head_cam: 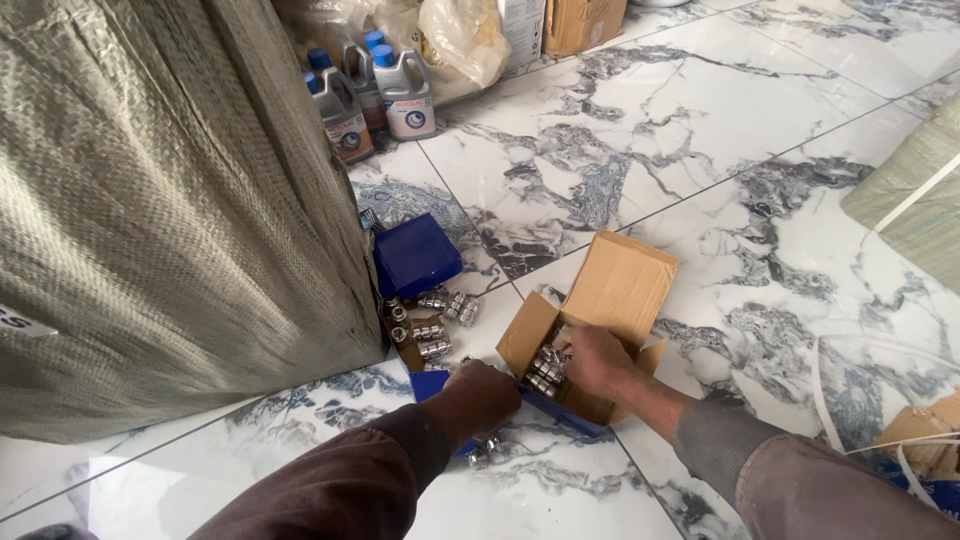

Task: The person sorts metal hardware components by hand into a cardboard box on the floor.

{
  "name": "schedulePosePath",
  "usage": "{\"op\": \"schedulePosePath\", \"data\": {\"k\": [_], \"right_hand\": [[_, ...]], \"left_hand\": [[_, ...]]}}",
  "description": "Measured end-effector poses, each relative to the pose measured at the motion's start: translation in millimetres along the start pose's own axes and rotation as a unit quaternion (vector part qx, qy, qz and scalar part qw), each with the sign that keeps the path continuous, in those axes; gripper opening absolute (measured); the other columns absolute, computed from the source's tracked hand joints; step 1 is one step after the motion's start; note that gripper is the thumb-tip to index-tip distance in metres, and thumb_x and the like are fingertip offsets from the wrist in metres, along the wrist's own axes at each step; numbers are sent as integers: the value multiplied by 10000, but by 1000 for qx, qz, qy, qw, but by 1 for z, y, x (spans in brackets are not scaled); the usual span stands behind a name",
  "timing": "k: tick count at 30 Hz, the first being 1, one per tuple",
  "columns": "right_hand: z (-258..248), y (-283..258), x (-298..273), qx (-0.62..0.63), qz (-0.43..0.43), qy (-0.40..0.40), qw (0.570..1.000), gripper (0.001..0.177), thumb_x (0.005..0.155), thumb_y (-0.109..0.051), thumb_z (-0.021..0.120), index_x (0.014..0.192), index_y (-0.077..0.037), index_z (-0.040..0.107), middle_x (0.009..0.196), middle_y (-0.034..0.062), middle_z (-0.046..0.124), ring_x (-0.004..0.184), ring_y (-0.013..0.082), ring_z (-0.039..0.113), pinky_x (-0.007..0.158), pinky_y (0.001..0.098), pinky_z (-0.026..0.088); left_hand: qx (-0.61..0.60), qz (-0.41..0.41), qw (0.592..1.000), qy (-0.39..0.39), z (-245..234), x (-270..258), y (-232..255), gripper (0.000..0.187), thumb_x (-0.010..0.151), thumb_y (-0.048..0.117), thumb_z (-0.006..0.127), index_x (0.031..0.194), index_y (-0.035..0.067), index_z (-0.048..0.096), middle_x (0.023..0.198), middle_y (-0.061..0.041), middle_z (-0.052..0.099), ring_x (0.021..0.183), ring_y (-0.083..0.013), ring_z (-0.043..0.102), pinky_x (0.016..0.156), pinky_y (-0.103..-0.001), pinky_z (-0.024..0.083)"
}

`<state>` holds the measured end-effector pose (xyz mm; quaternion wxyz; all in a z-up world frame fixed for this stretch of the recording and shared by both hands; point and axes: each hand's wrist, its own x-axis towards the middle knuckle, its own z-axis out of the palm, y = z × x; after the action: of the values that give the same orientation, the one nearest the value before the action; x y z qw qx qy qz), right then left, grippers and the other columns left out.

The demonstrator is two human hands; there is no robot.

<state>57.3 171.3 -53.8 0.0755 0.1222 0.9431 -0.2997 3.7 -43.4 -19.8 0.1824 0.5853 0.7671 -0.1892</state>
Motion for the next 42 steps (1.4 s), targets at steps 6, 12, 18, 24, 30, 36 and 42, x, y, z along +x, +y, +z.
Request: {"op": "schedulePosePath", "data": {"k": [6, 12, 18, 24, 30, 36, 42], "right_hand": [[-35, -53, -33, -131, -93, 4, 987, 216, 922, -201, 660, 1117, -134, 725, 1072, 181, 725, 1088, 403, 683, 944, 498, 564], [-6, -20, -14, -145, -152, -32, 977, 396, 691, 218, 405, 810, -64, 655, 814, 90, 604, 810, 308, 648, 661, 470, 524], [-36, -20, -15, 0, -18, -23, 1000, 300, 930, -219, 518, 1053, -216, 792, 1062, -69, 815, 1012, 127, 748, 884, 321, 553], [-61, -28, -16, 196, 119, -82, 970, 215, 884, -141, 710, 1073, -132, 811, 940, 182, 789, 681, 238, 782, 552, 314, 671], [-75, -76, -49, 426, 256, -200, 844, 434, 1002, -265, 579, 1205, 112, 648, 1012, 330, 708, 815, 413, 761, 719, 490, 659], [-63, -43, -43, 359, 232, -194, 883, 547, 948, -94, 692, 1416, 102, 489, 1181, 262, 581, 893, 324, 738, 676, 352, 687], [-21, 3, -23, 127, 176, -152, 964, 315, 763, -299, 887, 1056, -205, 822, 1120, 163, 689, 1061, 286, 686, 856, 333, 596]], "left_hand": [[10, 36, 998, 56, -12, -9, 10, 111, 807, -53, 672, 812, 44, 725, 791, -123, 727, 808, -326, 756, 666, -457, 630], [-9, 34, 995, -98, -52, -33, 15, 262, 824, -24, 781, 1075, -39, 706, 1081, -177, 723, 995, -429, 694, 752, -515, 630], [-37, 65, 993, -94, -69, -47, 11, 501, 712, 392, 811, 1120, 116, 716, 1088, -70, 706, 989, -302, 693, 776, -455, 577], [-176, -6, 983, -57, -70, -14, -4, 456, 702, 554, 578, 969, 232, 761, 739, -6, 727, 967, -275, 741, 859, -452, 602], [-309, -19, 941, 134, -92, -20, -9, 302, 825, 403, 662, 856, 109, 727, 855, -142, 742, 975, -411, 722, 840, -528, 587], [-361, -121, 921, 85, -76, 16, -26, 199, 862, 299, 731, 971, 132, 728, 861, -109, 739, 921, -317, 748, 807, -441, 618], [-186, -5, 970, -158, -50, -9, -6, 234, 804, 340, 743, 1002, 220, 775, 741, -83, 739, 878, -320, 760, 819, -440, 602]]}}
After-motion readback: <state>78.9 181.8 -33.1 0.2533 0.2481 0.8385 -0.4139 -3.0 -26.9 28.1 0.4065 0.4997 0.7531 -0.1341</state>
